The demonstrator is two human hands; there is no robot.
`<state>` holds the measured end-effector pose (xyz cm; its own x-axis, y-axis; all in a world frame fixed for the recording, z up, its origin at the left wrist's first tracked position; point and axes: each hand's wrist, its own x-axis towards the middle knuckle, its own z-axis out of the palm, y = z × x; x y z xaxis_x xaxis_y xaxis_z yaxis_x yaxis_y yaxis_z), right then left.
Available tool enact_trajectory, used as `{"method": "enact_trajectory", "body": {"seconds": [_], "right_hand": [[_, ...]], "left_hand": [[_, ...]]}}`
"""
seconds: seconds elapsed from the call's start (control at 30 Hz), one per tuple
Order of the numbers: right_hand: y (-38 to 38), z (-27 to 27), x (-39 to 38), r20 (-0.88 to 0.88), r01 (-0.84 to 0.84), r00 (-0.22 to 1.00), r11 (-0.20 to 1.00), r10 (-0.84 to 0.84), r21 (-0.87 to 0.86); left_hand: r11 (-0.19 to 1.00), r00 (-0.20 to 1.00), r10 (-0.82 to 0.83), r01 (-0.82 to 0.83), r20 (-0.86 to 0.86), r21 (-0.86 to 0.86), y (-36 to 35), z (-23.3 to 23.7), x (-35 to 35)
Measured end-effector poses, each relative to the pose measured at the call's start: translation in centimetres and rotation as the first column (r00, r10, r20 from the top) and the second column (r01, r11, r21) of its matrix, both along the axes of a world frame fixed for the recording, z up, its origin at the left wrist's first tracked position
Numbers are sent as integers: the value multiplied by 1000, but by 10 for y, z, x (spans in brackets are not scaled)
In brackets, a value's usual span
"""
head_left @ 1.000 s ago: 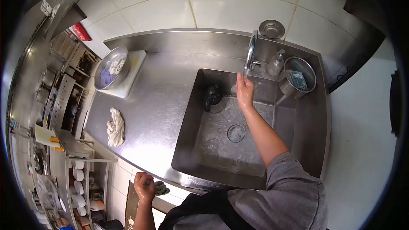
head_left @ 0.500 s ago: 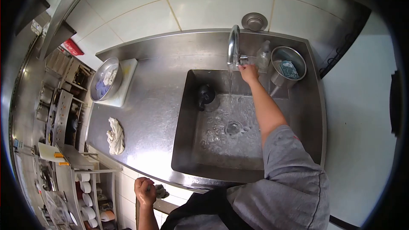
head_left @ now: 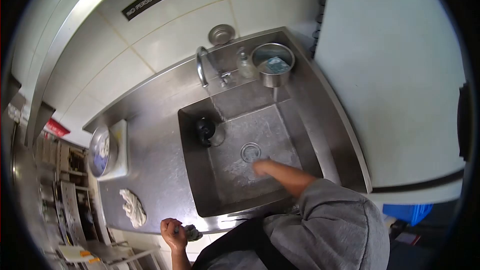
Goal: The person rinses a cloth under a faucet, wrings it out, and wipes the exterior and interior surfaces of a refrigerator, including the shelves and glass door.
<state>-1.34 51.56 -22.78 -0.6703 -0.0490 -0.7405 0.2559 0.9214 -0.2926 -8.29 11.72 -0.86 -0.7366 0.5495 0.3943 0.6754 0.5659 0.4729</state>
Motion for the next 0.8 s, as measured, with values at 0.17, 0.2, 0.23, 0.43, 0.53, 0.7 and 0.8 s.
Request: {"method": "enact_trajectory", "body": {"seconds": [0.17,0.2,0.23,0.43,0.53,0.7,0.8], "right_hand": [[-71,21,102,-489,472,725,867,-485,-159],[-81,35,114,-587,490,618,840,-524,-234],[-89,52,120,-527,558,580,774,-622,-300],[-168,124,179,-670,525,-19,563,-742,-638],[-211,145,211,-645,554,-131,483,-753,-678],[-278,202,285,44,288,-323,-143,-945,-947],[-310,222,339,-166,495,-430,-78,-887,-865]], "left_hand": [[947,960,-275,260,56,187,38,-10,-29],[927,955,-286,255,78,274,49,-16,-35],[904,949,-297,243,108,352,59,-20,-36],[782,331,-582,-26,743,623,120,-30,10],[763,50,-640,155,767,627,136,-25,65],[541,-293,-650,469,701,698,129,16,167],[280,-295,-673,747,678,603,127,20,200]]}}
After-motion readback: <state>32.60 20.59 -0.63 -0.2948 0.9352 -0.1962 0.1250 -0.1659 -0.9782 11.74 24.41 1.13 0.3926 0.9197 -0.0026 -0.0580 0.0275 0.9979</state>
